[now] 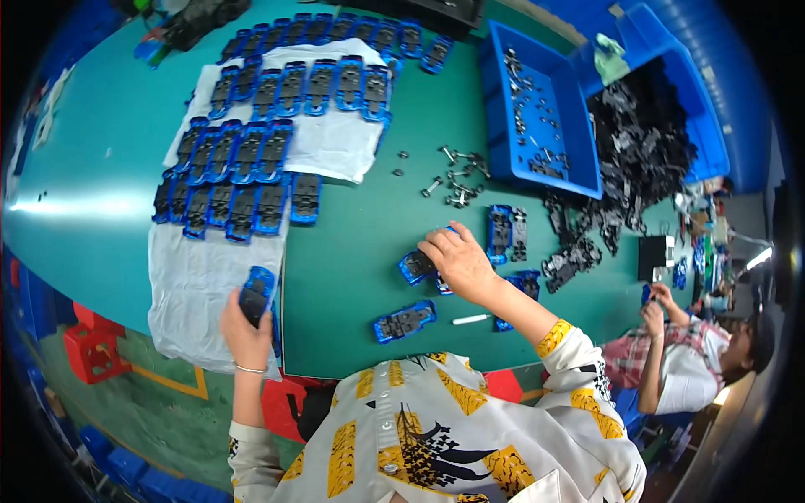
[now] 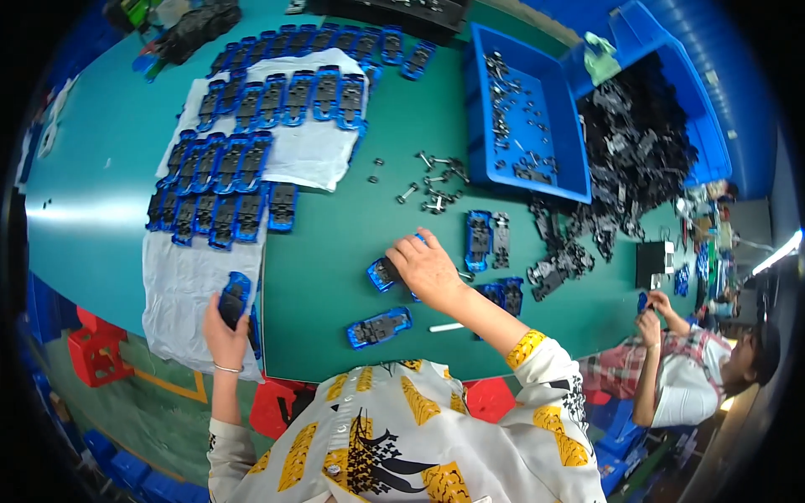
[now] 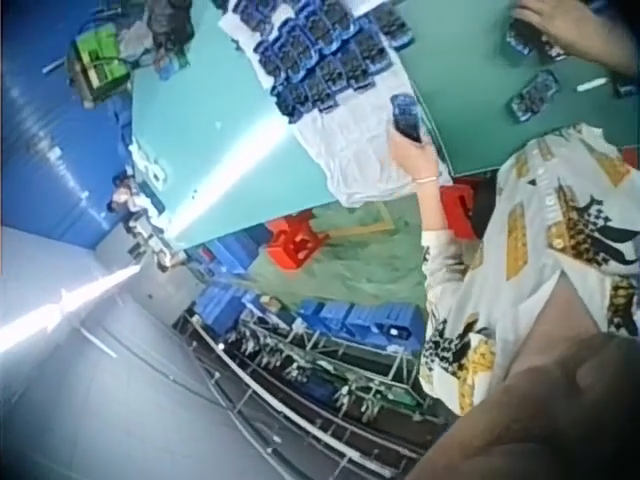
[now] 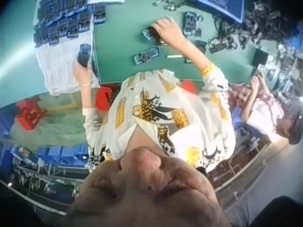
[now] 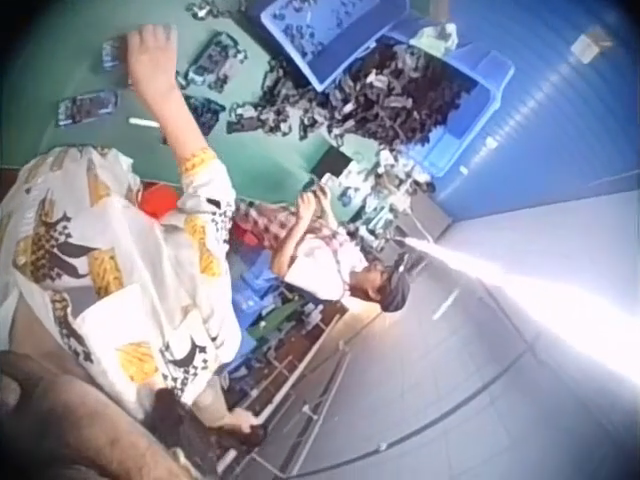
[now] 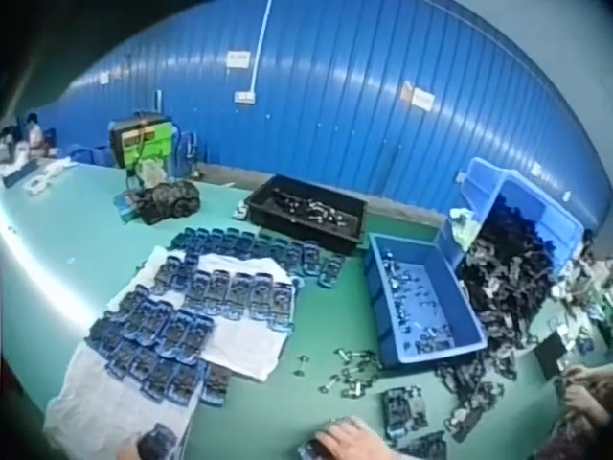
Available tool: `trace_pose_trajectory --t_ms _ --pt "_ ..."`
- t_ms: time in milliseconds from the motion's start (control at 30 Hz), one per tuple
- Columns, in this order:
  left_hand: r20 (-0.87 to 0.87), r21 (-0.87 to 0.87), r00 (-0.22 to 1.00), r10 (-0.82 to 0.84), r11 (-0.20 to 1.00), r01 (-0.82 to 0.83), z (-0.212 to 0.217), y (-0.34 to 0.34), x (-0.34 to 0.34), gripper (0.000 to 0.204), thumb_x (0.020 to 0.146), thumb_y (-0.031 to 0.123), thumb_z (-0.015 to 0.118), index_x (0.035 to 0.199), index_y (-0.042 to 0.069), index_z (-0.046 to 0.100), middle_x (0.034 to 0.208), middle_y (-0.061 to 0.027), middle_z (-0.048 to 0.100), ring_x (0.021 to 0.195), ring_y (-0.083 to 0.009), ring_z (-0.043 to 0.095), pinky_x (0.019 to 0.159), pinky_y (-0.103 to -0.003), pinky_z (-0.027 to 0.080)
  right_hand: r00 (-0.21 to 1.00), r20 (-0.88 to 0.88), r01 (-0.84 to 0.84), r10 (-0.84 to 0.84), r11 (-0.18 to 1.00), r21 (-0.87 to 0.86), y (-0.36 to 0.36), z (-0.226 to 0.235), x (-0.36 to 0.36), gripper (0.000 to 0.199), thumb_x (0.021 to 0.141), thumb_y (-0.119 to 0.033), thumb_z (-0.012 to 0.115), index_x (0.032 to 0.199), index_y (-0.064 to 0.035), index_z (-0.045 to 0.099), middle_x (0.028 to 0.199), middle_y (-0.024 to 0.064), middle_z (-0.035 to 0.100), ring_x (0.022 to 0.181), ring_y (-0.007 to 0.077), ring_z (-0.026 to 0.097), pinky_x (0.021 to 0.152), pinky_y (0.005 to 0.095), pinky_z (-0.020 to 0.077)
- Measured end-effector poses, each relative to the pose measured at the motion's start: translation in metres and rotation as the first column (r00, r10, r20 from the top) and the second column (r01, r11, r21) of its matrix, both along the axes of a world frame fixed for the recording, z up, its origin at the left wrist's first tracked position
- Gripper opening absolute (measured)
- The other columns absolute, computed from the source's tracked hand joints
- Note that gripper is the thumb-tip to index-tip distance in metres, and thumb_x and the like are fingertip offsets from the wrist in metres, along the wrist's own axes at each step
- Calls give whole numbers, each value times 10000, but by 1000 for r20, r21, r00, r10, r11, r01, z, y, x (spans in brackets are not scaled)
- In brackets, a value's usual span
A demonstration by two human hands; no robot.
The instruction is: The recorder is seen assembling blue toy car models by attaching chassis and components to the body shells at a factory workbench.
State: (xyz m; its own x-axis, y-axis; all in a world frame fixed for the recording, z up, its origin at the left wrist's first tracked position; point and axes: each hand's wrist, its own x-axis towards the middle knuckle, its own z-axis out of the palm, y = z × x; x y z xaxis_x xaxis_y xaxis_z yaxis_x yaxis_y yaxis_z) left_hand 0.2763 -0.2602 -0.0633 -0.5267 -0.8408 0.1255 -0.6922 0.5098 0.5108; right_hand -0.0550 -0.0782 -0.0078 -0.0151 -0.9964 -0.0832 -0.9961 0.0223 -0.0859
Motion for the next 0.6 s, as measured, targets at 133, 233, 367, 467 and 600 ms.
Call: trace_pose_trajectory --t_ms 133,233,367,467,600 --pt "-7 152 976 -219 964 217 1 37 -69 651 610 120 689 1179 -8 401 1039 -198 521 960 -360 493 829 -422 379 991 14 132 -132 991 -10 64 9 4 435 628 -25 572 1058 -46 508 1015 92 505 999 245 479 977 423 290" --pt "3 112 944 -329 938 327 -14 58 -124 660 617 138 692 1189 4 391 1041 -180 521 958 -335 487 813 -420 369 951 43 302 -305 951 64 108 15 14 493 564 -58 636 1043 -40 518 1002 105 510 980 266 484 915 402 335" --pt "14 64 917 -398 916 396 -35 77 -181 660 626 158 694 1190 11 382 1036 -167 520 947 -322 486 815 -416 367 804 148 571 -576 817 75 154 25 22 535 549 -121 699 1046 -37 517 991 118 520 950 290 497 857 379 366" --pt "52 13 909 -413 911 412 -47 89 -210 663 625 161 697 1192 17 384 1050 -161 514 955 -318 484 815 -416 368 676 139 726 -723 687 44 190 27 20 532 550 -131 705 1044 -51 523 991 119 523 948 291 498 844 381 376" --pt "70 6 917 -393 919 393 -48 91 -223 648 632 160 688 1192 25 391 1064 -157 508 994 -313 472 839 -413 361 432 146 899 -890 437 5 233 22 3 517 557 -156 714 1032 -51 537 987 126 532 932 300 507 814 381 399"
